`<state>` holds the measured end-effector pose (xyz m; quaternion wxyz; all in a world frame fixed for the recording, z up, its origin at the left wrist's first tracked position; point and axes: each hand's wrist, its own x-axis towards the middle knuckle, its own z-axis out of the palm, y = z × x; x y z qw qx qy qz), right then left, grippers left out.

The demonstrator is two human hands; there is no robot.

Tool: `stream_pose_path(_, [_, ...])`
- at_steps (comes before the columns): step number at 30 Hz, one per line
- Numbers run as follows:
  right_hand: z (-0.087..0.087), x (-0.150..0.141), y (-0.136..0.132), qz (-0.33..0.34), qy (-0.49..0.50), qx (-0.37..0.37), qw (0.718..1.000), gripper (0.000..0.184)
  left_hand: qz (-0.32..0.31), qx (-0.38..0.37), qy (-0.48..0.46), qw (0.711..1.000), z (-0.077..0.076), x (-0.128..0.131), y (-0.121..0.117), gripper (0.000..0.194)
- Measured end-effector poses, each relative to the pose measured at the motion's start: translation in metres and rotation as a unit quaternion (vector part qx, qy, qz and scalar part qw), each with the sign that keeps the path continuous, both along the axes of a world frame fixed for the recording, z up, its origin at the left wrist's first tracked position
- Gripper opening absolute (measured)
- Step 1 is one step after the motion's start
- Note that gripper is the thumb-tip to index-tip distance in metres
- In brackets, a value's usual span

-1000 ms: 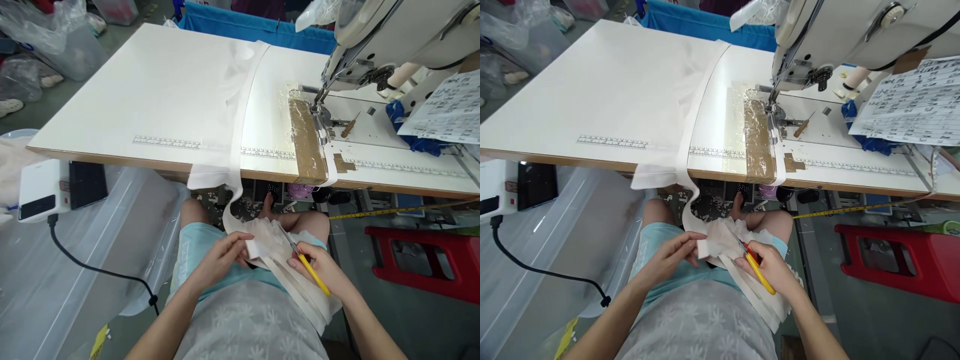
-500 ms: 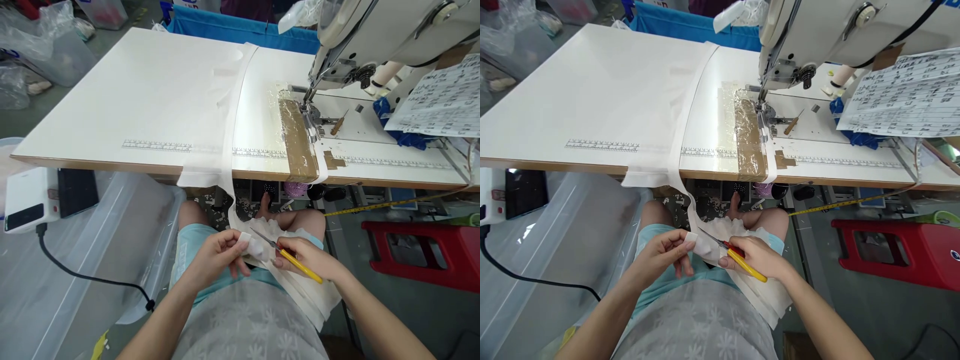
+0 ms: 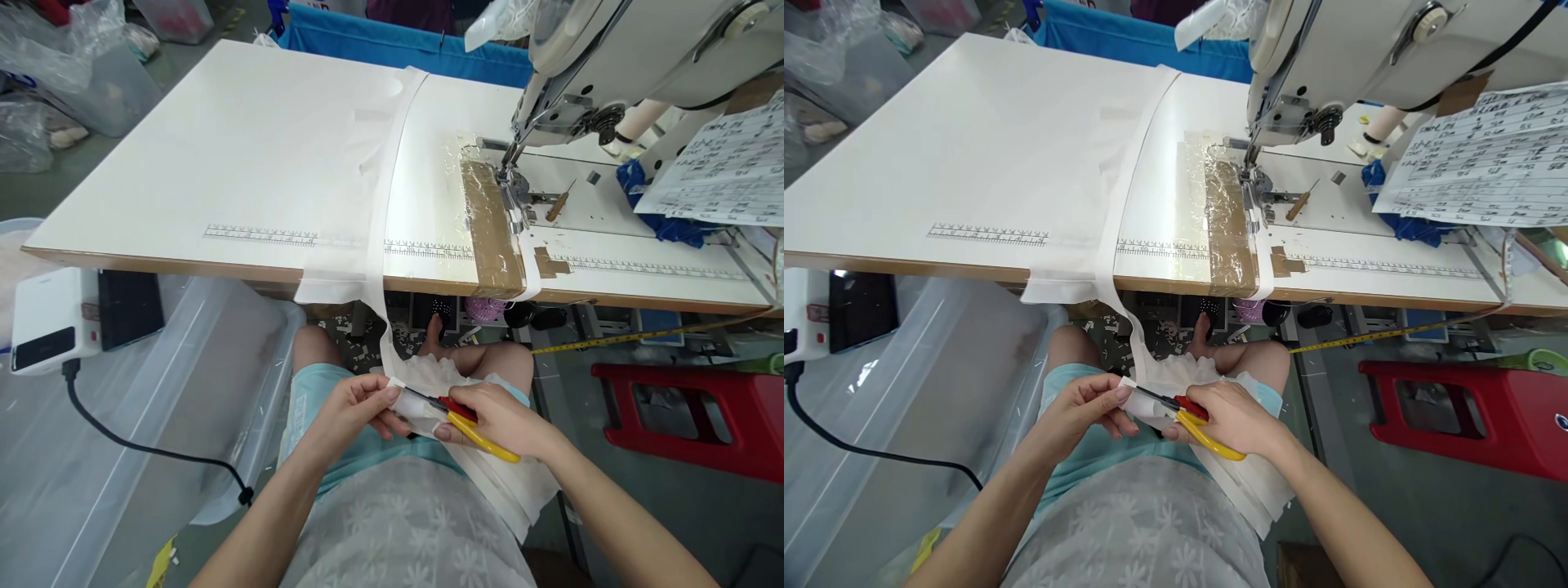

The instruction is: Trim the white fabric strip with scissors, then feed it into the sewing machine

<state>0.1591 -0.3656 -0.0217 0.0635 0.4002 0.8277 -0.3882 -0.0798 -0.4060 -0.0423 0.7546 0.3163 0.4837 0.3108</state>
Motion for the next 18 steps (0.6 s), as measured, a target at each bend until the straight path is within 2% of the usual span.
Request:
stream_pose_path(4, [-0.004, -0.001, -0.003, -0.006, -0.011, 0.042, 0.999, 0.052, -0.002, 0.003, -0.006, 1.0, -0.002, -0.001, 0.001, 0.038])
stream_pose_path(9, [-0.011, 0.0, -0.004, -0.013, -0.006, 0.045, 0.999, 0.055, -0.001, -0.006, -0.013, 1.0, -0.004, -0.002, 0.0, 0.039])
stream_pose_path(18, [-0.007, -0.008, -0.002, -0.001, -0.053, 0.105, 0.993, 0.052, -0.003, -0.009, -0.013, 1.0, -0.004, -0.001, -0.001, 0.038])
